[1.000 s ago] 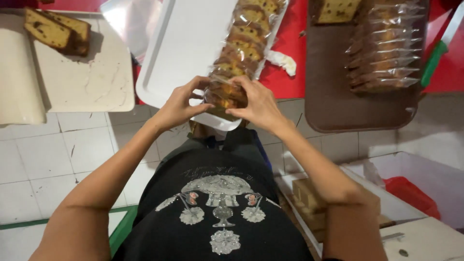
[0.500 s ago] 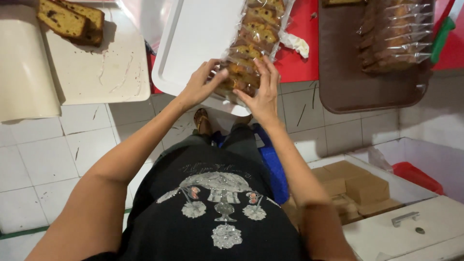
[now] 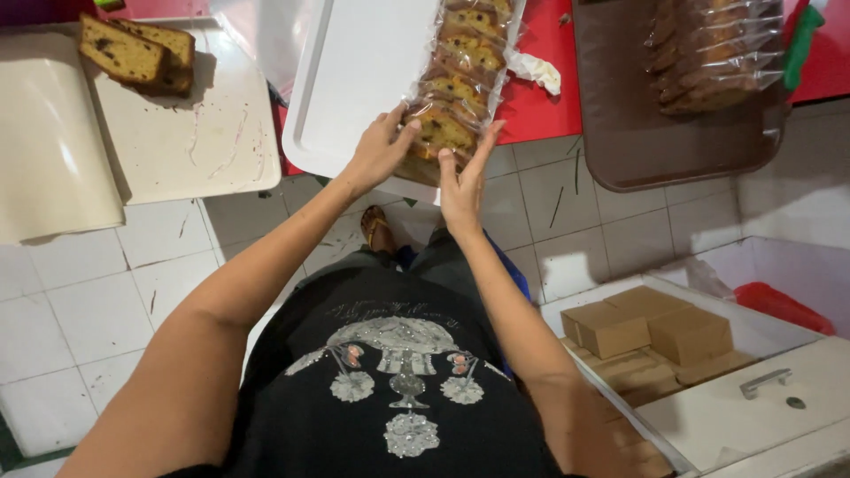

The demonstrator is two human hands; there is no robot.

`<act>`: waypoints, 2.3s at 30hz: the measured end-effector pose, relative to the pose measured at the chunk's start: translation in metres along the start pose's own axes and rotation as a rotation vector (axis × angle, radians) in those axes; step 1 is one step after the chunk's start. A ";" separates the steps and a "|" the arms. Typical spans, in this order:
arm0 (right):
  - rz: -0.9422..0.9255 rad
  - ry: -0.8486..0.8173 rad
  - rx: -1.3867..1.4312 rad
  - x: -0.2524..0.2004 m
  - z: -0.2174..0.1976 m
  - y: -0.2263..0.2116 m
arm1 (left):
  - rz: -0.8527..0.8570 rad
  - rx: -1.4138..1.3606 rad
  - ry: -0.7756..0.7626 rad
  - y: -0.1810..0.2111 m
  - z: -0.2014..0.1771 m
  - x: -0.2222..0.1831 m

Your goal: Organizing and arranging individually wrapped slices of bread onto a white plastic tray.

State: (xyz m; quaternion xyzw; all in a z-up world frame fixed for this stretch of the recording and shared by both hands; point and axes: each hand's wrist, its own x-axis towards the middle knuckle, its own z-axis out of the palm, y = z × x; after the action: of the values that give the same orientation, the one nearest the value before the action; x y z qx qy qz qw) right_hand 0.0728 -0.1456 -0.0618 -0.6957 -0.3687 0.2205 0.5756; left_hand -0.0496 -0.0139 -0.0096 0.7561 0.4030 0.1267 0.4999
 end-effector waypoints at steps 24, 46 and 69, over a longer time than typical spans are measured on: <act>0.317 0.254 -0.084 0.041 -0.023 -0.009 | -0.392 -0.113 0.115 -0.020 0.018 0.050; 0.304 0.005 0.381 0.177 -0.025 0.011 | 0.174 -0.653 -0.111 0.060 -0.005 0.147; 0.337 0.015 0.290 0.363 -0.029 0.089 | -0.177 -0.744 0.138 0.038 0.017 0.297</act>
State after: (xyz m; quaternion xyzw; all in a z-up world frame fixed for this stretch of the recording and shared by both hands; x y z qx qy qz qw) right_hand 0.3460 0.1087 -0.0981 -0.6590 -0.2074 0.3589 0.6276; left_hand 0.1697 0.1865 -0.0476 0.4752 0.4256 0.2711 0.7208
